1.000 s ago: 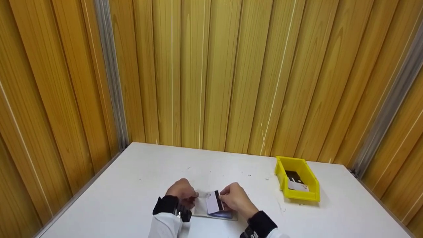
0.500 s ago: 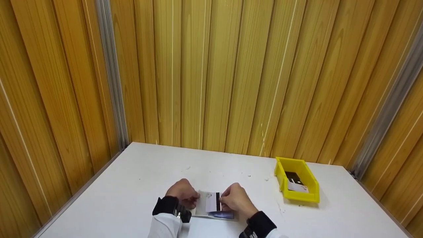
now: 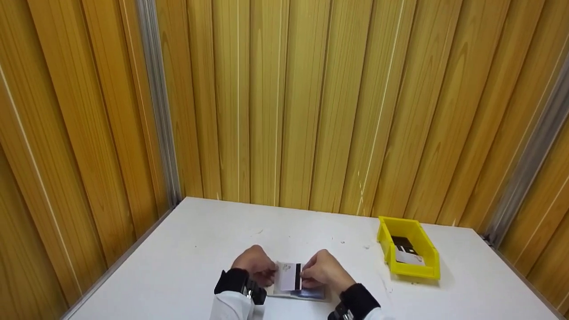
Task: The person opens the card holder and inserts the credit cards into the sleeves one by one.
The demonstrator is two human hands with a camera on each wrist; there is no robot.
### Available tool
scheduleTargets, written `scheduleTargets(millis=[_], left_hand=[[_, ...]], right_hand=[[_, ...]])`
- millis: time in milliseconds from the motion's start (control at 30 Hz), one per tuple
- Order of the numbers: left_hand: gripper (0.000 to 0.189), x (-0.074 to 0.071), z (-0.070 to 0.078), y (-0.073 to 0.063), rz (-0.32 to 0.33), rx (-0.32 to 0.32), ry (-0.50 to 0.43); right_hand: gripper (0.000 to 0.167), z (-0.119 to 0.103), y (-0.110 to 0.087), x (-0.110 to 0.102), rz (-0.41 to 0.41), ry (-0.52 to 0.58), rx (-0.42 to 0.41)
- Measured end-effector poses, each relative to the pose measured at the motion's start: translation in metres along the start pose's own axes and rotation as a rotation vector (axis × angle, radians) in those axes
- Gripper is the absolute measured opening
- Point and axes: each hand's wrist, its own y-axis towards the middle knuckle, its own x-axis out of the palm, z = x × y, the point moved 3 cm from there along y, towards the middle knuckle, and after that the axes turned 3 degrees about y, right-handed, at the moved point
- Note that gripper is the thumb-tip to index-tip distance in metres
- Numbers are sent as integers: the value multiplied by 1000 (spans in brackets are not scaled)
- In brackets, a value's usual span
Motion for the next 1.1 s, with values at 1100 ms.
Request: scheduleTargets(millis=[1100], left_hand=[[16,-6,9,-2,153,60,128]], right_hand=[[19,-25,20,15,44,-295,-62]])
